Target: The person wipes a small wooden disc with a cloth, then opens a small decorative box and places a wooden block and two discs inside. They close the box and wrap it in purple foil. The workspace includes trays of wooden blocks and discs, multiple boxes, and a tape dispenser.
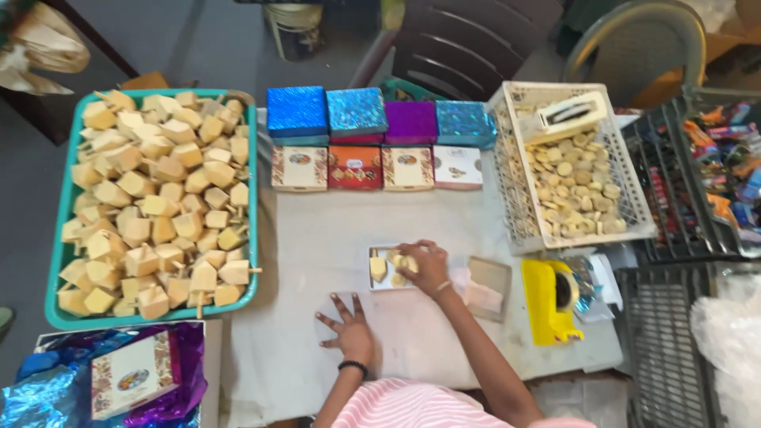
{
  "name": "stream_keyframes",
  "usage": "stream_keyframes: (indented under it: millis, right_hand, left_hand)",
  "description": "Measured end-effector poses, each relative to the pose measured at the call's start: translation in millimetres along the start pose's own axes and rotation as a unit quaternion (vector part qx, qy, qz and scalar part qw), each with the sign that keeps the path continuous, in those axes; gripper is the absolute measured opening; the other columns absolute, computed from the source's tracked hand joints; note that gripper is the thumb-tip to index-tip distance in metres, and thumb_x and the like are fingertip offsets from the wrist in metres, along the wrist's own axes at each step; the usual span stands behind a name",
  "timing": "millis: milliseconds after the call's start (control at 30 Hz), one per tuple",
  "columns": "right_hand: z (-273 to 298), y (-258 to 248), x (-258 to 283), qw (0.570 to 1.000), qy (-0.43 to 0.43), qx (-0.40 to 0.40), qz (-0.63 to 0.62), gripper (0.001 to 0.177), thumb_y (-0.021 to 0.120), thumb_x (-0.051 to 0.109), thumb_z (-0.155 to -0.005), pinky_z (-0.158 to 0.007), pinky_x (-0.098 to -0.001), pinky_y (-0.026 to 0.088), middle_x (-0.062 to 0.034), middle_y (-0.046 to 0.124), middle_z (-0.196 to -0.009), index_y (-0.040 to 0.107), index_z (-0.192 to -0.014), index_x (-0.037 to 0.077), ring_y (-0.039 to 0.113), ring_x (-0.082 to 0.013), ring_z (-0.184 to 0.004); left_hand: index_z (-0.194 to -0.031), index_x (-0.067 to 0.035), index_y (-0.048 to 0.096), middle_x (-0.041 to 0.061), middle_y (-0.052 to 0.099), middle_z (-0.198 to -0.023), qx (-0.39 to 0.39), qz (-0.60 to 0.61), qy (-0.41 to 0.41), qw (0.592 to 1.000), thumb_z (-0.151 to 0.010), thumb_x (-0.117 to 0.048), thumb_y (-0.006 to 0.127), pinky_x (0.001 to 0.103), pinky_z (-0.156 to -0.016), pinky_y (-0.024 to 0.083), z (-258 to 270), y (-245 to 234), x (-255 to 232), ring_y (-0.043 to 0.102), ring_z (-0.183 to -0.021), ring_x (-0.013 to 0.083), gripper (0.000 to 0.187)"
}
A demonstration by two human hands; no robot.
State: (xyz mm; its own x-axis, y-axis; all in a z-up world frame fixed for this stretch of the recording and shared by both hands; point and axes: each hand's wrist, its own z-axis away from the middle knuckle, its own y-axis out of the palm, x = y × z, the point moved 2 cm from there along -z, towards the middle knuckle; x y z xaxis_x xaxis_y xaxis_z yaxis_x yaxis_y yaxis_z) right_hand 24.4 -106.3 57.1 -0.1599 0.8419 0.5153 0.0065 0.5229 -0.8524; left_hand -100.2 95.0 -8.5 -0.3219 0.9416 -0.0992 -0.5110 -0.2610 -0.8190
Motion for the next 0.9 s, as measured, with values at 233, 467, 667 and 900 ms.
stream_keyframes:
  millis: [233,467,667,900]
  right_hand:
    - [9,25,17,0.996,-0.051,0.031,0.062,0.051,0.083,0.032,-0.078,-0.104,-0.0551,0.027,0.0075,0.071,-0.121,0.067,-0.126,0.026,0.047,-0.0207,-0.130]
    - [17,39,8,1.000,0.010,0.000,0.024,0.052,0.083,0.033,-0.076,-0.104,-0.0553,0.027,0.0050,0.072,-0.120,0.068,-0.125,0.029,0.044,-0.0218,-0.134]
    - [34,14,26,0.999,0.020,0.018,0.035,0.055,0.078,0.035,-0.083,-0.103,-0.0565,0.026,0.0019,0.069,-0.125,0.063,-0.136,0.028,0.039,-0.0276,-0.141]
    - [101,-3,13,0.997,0.057,-0.053,-0.005,0.039,0.070,0.029,-0.091,-0.108,-0.0537,0.033,0.0040,0.063,-0.141,0.065,-0.129,0.027,0.044,-0.0242,-0.141]
  left_hand:
    - [-0.164,-0.036,0.012,0.013,-0.019,-0.171,-0.003,0.004,0.003,1.000,-0.099,-0.006,0.048,0.092,-0.089,0.026,4,-8,2,-0.010,-0.146,0.0672,0.080]
    - [-0.163,-0.037,0.008,0.012,-0.021,-0.170,0.008,0.020,0.019,1.000,-0.101,-0.008,0.045,0.092,-0.092,0.024,7,-18,4,-0.012,-0.146,0.0669,0.077]
    - [-0.166,-0.033,0.001,0.013,-0.025,-0.172,0.078,0.002,0.013,0.997,-0.076,-0.003,0.083,0.084,-0.101,0.025,39,-62,-4,-0.012,-0.150,0.0626,0.126]
    - [-0.164,-0.034,0.002,0.014,-0.025,-0.170,0.040,0.018,0.015,0.999,-0.076,-0.002,0.083,0.089,-0.097,0.026,24,-40,3,-0.012,-0.147,0.0653,0.123]
